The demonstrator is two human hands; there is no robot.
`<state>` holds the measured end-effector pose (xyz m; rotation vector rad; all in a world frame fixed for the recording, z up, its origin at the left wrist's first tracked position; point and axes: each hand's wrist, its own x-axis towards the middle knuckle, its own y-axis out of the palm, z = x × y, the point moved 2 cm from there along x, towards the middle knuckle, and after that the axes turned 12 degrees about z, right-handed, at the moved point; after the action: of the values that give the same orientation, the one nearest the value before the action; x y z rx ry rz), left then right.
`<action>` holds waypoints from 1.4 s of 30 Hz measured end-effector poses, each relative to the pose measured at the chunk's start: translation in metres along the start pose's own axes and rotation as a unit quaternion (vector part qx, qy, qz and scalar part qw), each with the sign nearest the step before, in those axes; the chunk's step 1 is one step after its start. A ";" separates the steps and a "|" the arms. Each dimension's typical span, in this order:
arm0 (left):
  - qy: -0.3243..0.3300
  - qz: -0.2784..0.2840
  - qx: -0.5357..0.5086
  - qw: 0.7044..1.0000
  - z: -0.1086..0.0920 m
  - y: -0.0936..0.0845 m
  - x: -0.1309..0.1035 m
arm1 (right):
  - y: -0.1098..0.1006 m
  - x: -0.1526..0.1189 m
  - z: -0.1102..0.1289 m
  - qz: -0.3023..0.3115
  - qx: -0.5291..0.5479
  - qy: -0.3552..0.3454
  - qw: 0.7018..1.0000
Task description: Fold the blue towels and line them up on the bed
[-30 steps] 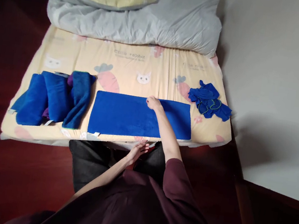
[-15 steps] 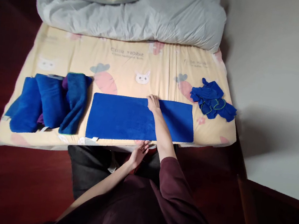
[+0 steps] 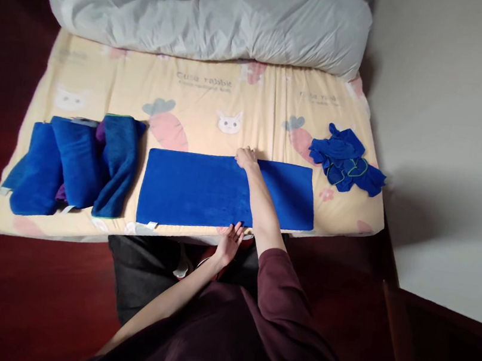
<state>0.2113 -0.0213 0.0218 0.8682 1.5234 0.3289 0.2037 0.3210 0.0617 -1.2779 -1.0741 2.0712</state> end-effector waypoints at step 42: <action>0.364 0.106 0.305 0.873 -0.145 0.038 -0.130 | -0.108 -0.140 0.019 -0.188 0.461 -0.171 0.850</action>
<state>0.0772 -0.0434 0.1658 1.5315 2.3030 0.3595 0.2493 0.2753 0.2273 -0.2036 -0.2762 2.0824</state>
